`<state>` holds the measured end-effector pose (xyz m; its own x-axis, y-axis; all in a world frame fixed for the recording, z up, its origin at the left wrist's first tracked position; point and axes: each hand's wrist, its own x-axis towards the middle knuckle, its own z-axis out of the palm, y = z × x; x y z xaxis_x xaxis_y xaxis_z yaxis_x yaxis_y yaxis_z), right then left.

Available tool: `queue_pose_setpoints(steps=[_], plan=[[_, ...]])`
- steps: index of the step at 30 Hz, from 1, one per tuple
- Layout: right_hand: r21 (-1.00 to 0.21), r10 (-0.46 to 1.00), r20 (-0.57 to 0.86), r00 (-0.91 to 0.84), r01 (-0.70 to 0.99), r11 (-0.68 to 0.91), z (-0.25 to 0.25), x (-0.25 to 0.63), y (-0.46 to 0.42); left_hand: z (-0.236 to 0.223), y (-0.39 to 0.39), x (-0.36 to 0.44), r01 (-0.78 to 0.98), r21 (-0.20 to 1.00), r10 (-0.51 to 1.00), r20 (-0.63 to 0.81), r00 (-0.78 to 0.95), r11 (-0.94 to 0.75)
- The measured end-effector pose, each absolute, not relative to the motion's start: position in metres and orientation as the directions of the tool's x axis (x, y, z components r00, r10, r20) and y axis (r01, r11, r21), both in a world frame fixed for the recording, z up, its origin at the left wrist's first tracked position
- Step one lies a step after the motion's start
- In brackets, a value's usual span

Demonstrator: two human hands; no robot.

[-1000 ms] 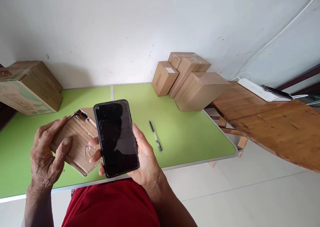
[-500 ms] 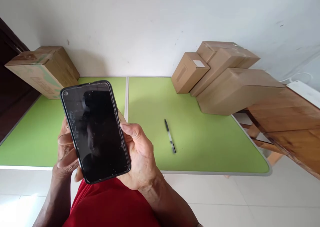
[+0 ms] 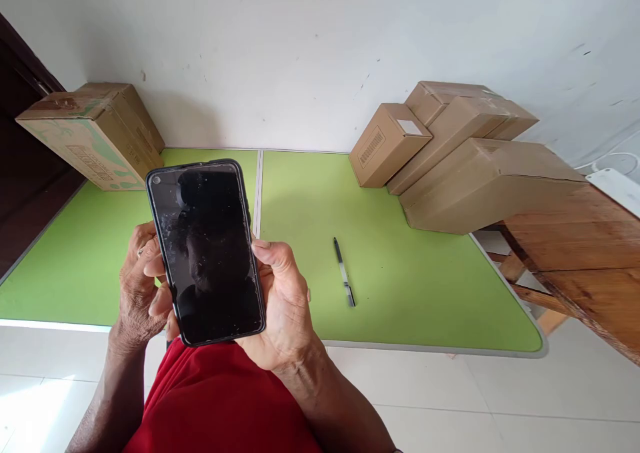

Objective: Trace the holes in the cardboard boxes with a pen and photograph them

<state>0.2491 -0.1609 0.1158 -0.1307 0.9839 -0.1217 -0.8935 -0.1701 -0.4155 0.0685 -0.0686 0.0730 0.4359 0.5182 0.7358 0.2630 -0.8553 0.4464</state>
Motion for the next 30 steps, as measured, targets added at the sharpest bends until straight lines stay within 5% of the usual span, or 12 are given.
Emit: queue_pose_setpoints(steps=[12, 30], plan=[[-0.414, 0.977, -0.21, -0.047, -0.901, -0.132, 0.1078, 0.2497, -0.1643, 0.0755, -0.0697, 0.067, 0.295, 0.411, 0.504, 0.739, 0.447, -0.863], [-0.483, 0.992, -0.119, -0.028, -0.872, -0.083, 0.1155, 0.2484, -0.1656, 0.073, -0.0705, 0.0672, 0.286, 0.456, 0.538, 0.728, 0.424, -0.843]])
